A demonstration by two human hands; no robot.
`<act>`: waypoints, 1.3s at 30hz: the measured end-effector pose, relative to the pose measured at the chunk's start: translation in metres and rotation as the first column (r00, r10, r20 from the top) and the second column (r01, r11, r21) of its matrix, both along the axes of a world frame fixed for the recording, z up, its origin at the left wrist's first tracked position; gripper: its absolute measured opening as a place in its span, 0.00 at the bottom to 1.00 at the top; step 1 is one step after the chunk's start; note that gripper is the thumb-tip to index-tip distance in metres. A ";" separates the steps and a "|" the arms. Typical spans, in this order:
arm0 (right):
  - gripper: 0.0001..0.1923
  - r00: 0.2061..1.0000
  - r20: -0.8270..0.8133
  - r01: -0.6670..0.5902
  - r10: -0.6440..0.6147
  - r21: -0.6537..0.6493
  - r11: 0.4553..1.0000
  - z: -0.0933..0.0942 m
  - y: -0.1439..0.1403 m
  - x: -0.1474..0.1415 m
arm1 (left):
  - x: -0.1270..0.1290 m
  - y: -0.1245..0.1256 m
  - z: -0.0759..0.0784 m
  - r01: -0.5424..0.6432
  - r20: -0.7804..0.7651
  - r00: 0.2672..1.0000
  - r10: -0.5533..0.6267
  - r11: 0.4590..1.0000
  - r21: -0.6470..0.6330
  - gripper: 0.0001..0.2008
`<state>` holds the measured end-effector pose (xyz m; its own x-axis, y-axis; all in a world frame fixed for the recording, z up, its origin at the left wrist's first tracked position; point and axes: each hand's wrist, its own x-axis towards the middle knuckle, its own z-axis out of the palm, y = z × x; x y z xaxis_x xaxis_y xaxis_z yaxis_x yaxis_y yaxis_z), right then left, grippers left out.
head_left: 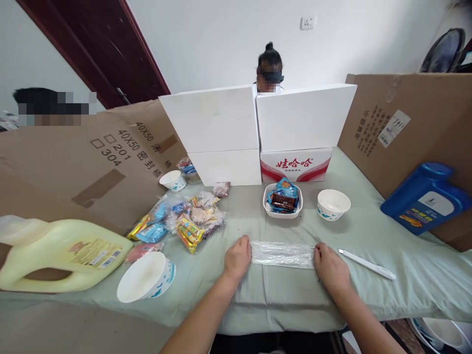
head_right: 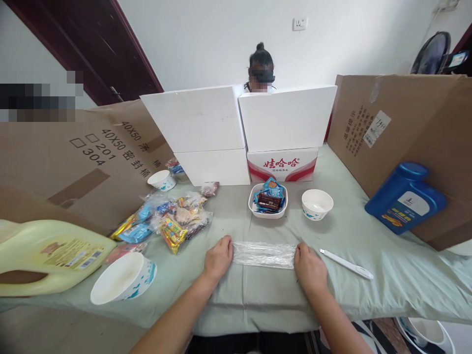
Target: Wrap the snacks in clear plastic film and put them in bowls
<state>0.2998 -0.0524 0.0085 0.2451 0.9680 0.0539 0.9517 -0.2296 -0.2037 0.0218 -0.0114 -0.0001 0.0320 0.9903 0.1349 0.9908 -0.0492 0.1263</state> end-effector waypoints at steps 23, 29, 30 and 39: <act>0.17 0.979 -0.074 -0.144 0.188 0.395 0.907 -0.023 0.036 0.023 | 0.042 -0.036 0.007 0.515 0.109 0.857 -0.503 0.834 -0.198 0.34; 0.17 0.976 -0.134 -0.111 0.171 0.373 0.921 -0.021 0.017 0.042 | 0.003 -0.029 0.008 0.620 0.137 0.785 -0.604 0.771 -0.149 0.29; 0.17 0.981 -0.110 -0.103 0.158 0.393 0.914 -0.017 0.011 0.039 | -0.001 -0.028 0.009 0.625 0.142 0.780 -0.610 0.773 -0.114 0.27; 0.29 0.744 0.068 -0.664 0.665 0.185 0.725 -0.004 0.002 -0.035 | 0.034 -0.037 0.012 0.449 0.207 0.861 -0.464 0.886 0.117 0.14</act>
<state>0.2647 -0.0507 0.0050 -0.4562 0.8544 0.2486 0.8457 0.5033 -0.1777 0.0555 -0.0479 0.0116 0.4403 0.8612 0.2539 0.8010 -0.5045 0.3224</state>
